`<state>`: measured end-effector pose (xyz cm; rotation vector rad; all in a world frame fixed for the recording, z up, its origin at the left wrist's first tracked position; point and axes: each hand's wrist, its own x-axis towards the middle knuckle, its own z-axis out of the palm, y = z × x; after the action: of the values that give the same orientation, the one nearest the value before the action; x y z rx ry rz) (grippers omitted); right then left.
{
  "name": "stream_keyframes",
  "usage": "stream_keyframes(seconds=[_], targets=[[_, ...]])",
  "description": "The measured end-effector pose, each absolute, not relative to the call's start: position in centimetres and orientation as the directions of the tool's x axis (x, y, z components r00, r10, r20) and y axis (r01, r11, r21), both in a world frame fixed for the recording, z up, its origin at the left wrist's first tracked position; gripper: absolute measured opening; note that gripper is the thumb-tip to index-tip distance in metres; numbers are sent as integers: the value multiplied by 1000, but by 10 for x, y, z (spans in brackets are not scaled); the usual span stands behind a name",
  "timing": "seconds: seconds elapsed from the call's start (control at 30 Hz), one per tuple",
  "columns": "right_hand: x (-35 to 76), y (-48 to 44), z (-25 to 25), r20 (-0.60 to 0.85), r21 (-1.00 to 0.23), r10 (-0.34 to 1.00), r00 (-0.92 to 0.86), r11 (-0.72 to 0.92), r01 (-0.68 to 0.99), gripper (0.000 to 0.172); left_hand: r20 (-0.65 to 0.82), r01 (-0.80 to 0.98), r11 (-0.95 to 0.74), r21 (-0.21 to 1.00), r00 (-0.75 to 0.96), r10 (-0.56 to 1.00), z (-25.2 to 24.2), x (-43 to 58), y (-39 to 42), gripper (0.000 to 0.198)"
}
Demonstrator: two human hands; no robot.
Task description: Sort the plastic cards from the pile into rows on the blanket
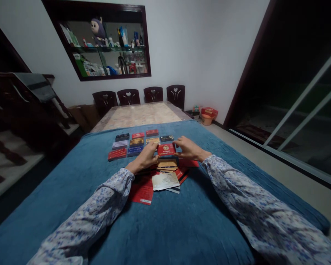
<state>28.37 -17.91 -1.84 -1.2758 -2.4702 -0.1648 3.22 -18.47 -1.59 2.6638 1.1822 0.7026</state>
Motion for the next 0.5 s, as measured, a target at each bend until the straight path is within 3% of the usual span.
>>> stream_keyframes(seconds=[0.5], targets=[[230, -150, 6, 279, -21, 689, -669, 700, 713, 31, 339, 750, -614, 245, 527, 779, 0, -20, -171, 33]])
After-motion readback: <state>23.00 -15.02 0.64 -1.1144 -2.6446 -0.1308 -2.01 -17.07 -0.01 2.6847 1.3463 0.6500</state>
